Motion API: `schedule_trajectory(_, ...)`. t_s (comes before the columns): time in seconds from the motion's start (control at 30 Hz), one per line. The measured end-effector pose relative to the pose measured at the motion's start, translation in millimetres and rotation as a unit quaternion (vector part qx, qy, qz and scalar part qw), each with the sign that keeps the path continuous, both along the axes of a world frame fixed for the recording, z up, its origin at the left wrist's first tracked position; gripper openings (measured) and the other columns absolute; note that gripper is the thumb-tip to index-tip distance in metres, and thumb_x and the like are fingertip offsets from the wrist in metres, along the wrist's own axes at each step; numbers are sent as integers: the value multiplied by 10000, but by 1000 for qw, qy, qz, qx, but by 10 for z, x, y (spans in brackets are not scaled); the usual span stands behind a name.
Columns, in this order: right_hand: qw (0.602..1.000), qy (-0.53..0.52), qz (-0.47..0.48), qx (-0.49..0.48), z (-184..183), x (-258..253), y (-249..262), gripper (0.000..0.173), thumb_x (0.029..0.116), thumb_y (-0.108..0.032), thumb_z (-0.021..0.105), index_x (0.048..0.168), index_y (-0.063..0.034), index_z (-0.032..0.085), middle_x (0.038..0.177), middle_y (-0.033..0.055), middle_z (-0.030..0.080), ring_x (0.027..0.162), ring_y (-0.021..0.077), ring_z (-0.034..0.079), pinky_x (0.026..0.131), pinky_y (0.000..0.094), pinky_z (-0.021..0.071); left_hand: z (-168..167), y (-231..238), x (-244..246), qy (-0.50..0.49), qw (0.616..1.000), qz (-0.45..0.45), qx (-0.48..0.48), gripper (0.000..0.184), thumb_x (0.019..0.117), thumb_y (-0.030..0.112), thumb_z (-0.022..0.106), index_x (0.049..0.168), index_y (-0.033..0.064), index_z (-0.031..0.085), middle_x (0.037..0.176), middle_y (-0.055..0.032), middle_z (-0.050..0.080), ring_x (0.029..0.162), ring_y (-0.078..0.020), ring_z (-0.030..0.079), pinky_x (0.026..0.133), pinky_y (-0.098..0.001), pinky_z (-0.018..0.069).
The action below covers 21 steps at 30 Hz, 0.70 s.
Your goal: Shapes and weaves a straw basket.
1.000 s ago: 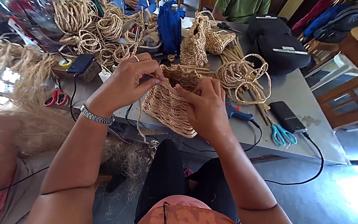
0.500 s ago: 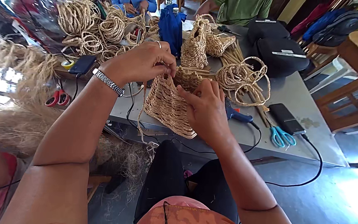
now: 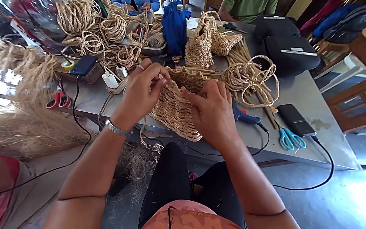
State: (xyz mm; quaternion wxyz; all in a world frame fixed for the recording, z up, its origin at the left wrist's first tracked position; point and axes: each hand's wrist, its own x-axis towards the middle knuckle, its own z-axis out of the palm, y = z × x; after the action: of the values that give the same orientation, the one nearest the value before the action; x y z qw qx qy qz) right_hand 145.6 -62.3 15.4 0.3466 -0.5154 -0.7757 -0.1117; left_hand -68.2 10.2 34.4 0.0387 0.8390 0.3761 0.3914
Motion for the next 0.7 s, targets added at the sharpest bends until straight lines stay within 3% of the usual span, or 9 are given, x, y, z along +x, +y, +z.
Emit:
schedule_trajectory(0.07,1000,1,4,-4,15,-7,-12,368,978,-123,565,1274,-236,751,1002,130,582,1035,321,558,898,517,425,-208,-35,33,-72,997,1,-30,225,1039,195,571,1205,61,644,965,-77,610,740,-118,565,669,-267,490)
schedule_trajectory(0.17,1000,7,13,-3,38,-6,-32,370,972,-117,574,1286,-212,744,1014,141,580,1032,327,551,890,513,422,-389,-42,70,-207,971,-26,-120,368,1019,186,616,1326,40,474,879,-43,596,695,-101,599,650,-254,537)
schedule_trajectory(0.23,1000,14,18,-1,36,21,-38,365,971,-116,569,1272,-214,752,1008,135,584,1032,323,550,896,512,419,-481,-153,171,-276,950,-22,-147,403,1012,165,617,1349,57,424,876,-35,576,673,-105,586,624,-255,531)
schedule_trajectory(0.37,997,44,58,-8,28,129,-34,365,964,-86,561,1235,-212,771,1014,128,588,1037,322,549,863,497,438,-529,-543,331,-265,956,32,-126,486,1042,166,569,1492,137,387,842,-47,555,527,-110,506,446,-222,451)
schedule_trajectory(0.43,992,72,101,-8,5,208,12,356,953,-48,562,1187,-188,790,1049,131,604,1053,317,551,862,474,466,-495,-661,324,-248,959,36,-129,537,1042,158,570,1548,160,391,859,-45,574,552,-101,526,477,-221,472)
schedule_trajectory(0.53,984,97,150,-22,11,291,54,356,937,7,567,1150,-157,800,1125,144,618,1123,315,543,941,450,467,-539,-732,345,-258,958,36,-118,487,1042,148,570,1515,139,455,880,-43,587,585,-91,533,516,-212,478)
schedule_trajectory(0.7,982,97,157,-34,36,297,50,377,922,45,555,1152,-139,791,1169,137,602,1160,323,529,967,469,461,-538,-731,302,-251,960,36,-116,540,1032,146,596,1537,140,405,897,-45,605,607,-93,568,536,-222,510)
